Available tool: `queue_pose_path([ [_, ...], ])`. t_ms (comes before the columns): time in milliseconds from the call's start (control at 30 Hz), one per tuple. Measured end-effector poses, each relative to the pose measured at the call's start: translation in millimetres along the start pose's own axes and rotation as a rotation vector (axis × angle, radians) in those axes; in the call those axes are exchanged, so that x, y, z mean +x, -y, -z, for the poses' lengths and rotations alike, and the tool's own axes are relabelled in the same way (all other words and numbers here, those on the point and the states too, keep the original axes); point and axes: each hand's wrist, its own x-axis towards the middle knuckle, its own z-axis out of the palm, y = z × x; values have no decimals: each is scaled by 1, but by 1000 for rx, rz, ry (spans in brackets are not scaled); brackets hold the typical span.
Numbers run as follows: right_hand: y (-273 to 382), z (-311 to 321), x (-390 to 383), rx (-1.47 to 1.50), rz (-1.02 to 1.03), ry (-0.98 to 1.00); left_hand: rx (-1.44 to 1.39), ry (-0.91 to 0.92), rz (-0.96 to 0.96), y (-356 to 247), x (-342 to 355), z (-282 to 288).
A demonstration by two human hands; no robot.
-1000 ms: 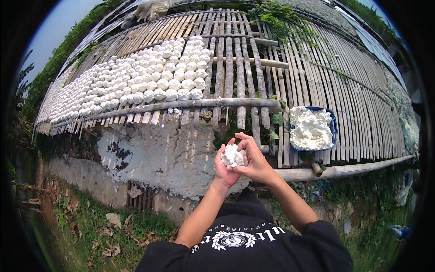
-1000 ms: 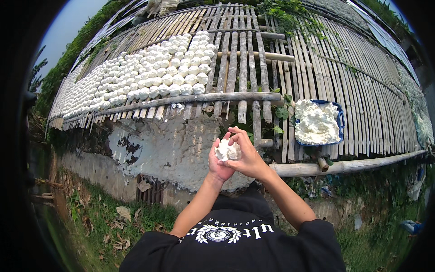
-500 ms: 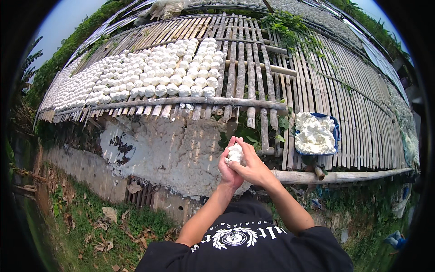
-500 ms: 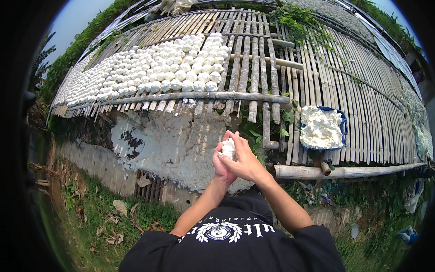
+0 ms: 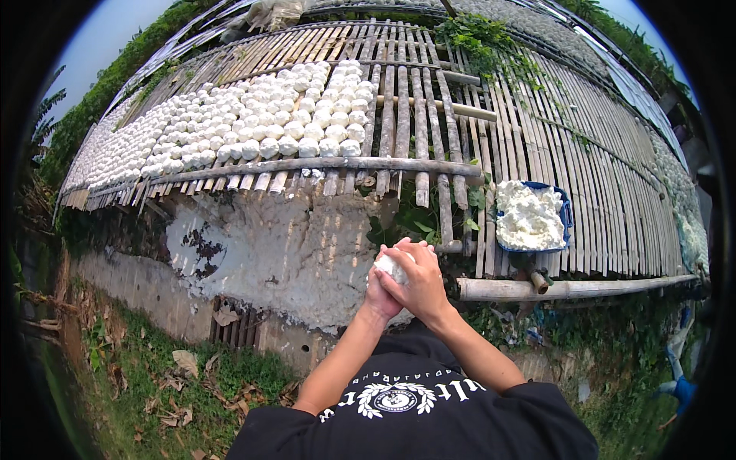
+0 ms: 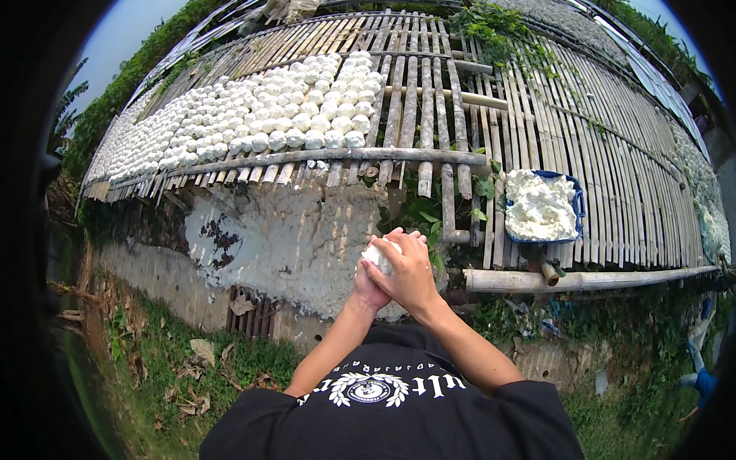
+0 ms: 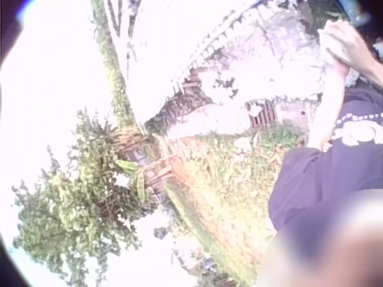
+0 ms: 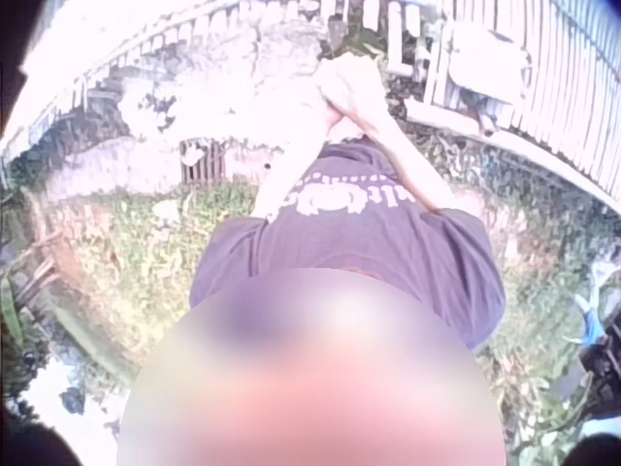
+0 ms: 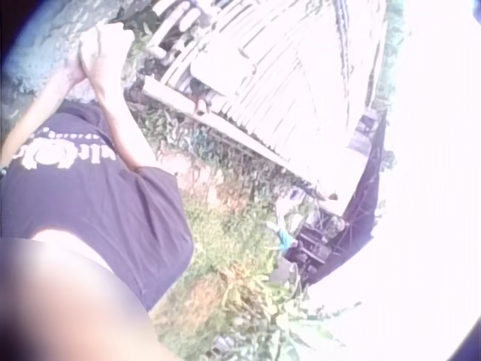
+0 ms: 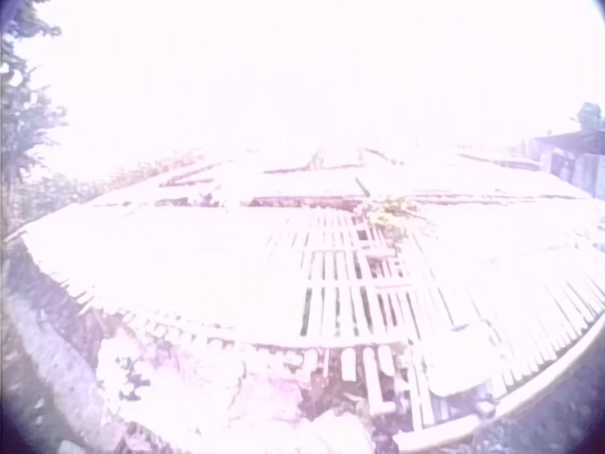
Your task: The person repeatedly scoops a white dough-like material from a blue tray, rolls it into a ball with both hands, and places it on a bamboo drying rack. The process is repeated continuously, adding to a growing array of white balls on the rack.
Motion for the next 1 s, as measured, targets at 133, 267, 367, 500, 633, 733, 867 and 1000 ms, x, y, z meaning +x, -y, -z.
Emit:
queue_pose_path([
  [133,-7,8,8,157,174,60,-94,198,113,-14,-3,0],
  [267,-1,7,2,0,134,-33,-46,118,11,-10,-2,-3],
  [367,2,-5,-3,124,31,-64,-27,55,-74,-4,-4,-5],
  [500,-7,-9,-5,308,97,-9,-204,214,139,-9,-7,3],
  [633,-13,-1,-6,63,216,76,-178,231,224,-12,-2,16],
  [733,-12,2,-5,57,242,112,-191,360,228,-8,1,19],
  [867,-9,1,-5,-24,319,34,-174,92,148,-2,-2,8],
  [1000,-6,3,-4,51,83,-48,144,39,-59,2,-9,-5],
])
